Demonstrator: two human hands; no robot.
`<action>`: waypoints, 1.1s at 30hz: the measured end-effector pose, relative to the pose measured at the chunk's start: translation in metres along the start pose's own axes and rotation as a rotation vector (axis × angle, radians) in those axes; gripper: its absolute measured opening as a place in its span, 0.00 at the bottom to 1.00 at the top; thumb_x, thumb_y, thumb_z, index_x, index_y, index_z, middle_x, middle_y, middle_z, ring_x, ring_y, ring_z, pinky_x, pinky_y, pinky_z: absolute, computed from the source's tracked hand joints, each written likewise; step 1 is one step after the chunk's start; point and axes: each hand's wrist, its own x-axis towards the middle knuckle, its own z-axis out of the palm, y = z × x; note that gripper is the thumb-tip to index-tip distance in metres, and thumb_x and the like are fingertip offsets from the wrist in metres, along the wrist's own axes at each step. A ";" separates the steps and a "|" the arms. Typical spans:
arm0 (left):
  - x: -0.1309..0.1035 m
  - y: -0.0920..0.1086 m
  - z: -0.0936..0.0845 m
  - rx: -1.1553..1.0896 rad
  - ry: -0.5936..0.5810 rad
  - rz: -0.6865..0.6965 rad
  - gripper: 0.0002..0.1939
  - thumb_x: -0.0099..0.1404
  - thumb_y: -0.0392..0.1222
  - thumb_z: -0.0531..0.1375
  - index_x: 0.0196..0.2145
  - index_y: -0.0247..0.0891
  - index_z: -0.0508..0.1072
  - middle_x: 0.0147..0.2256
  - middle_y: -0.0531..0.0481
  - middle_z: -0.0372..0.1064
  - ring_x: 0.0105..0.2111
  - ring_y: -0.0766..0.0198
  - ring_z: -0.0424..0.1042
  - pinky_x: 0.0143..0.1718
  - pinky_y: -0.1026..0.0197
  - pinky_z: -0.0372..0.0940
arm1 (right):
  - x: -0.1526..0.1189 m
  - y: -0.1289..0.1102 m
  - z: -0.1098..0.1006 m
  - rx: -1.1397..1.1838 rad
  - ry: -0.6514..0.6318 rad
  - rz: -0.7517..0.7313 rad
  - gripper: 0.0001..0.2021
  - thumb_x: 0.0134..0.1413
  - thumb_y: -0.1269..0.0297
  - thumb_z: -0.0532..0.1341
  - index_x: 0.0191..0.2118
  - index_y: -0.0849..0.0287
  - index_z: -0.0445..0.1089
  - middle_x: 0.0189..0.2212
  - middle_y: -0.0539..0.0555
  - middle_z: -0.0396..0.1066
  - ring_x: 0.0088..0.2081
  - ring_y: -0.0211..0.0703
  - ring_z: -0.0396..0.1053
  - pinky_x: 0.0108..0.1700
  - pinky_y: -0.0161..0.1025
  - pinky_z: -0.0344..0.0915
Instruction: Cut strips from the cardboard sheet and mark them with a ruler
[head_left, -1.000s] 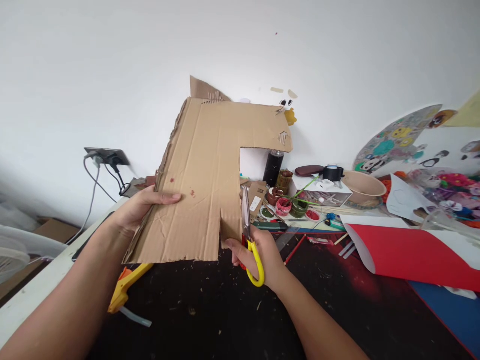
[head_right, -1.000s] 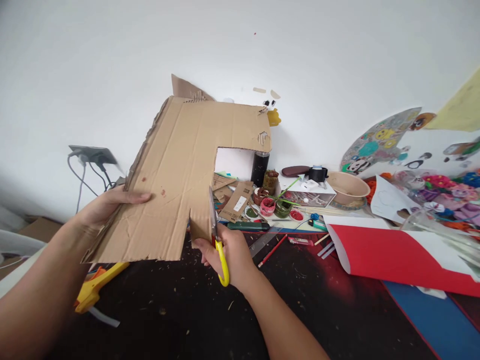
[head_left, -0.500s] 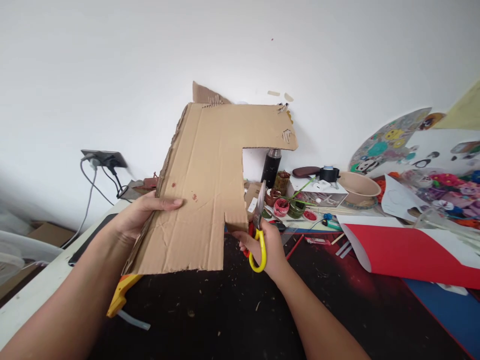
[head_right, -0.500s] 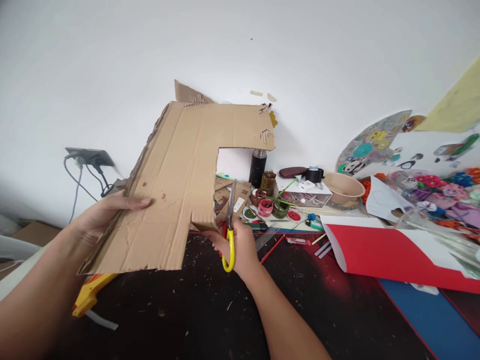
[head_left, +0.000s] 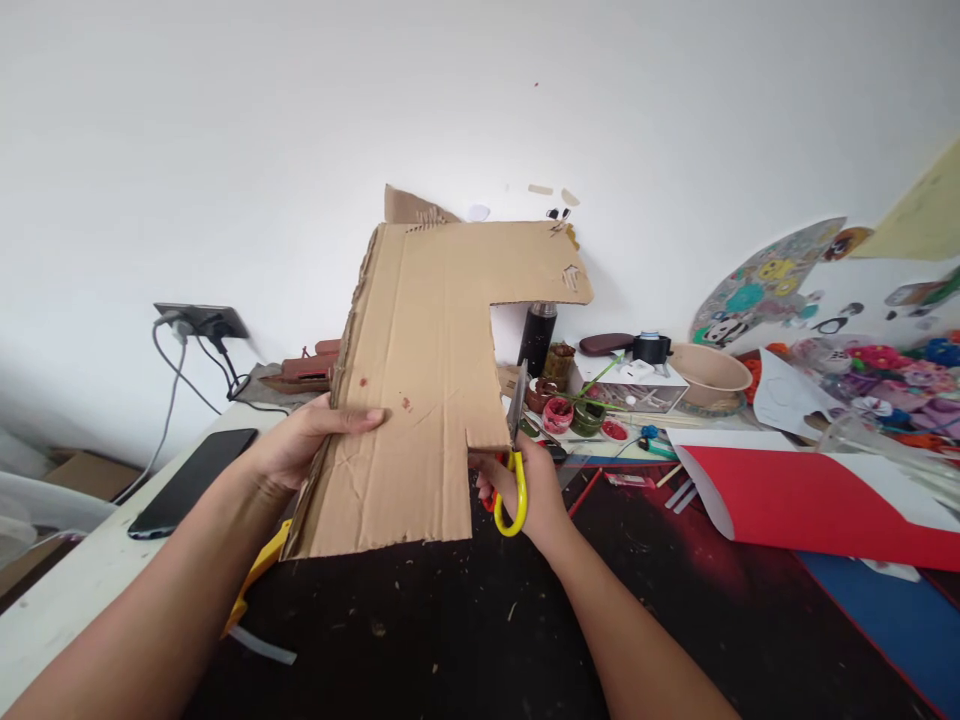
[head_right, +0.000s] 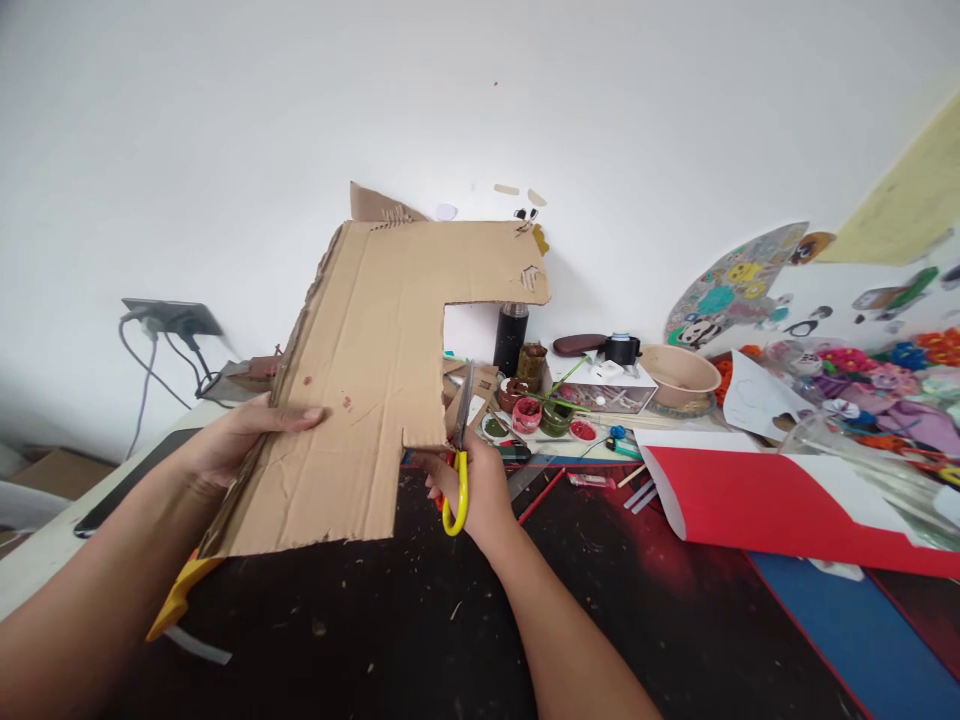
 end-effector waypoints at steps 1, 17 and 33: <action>0.001 0.000 -0.002 -0.002 0.003 0.024 0.22 0.38 0.42 0.82 0.33 0.37 0.85 0.34 0.35 0.85 0.35 0.38 0.86 0.30 0.50 0.82 | 0.000 -0.001 0.001 0.016 -0.021 0.006 0.24 0.51 0.43 0.74 0.44 0.55 0.71 0.20 0.46 0.72 0.18 0.44 0.72 0.20 0.36 0.68; -0.014 0.032 -0.021 -0.030 0.351 0.661 0.39 0.42 0.44 0.82 0.54 0.51 0.83 0.45 0.49 0.87 0.48 0.39 0.85 0.43 0.49 0.84 | -0.017 -0.013 0.011 0.178 -0.326 0.065 0.39 0.55 0.24 0.65 0.49 0.60 0.72 0.24 0.54 0.78 0.21 0.44 0.75 0.26 0.36 0.70; 0.001 0.026 -0.026 0.034 0.380 0.597 0.27 0.44 0.48 0.80 0.45 0.53 0.85 0.49 0.49 0.85 0.52 0.35 0.83 0.48 0.40 0.84 | -0.023 -0.007 0.016 0.090 -0.617 0.281 0.48 0.41 0.34 0.79 0.65 0.55 0.72 0.40 0.58 0.82 0.34 0.44 0.79 0.39 0.39 0.71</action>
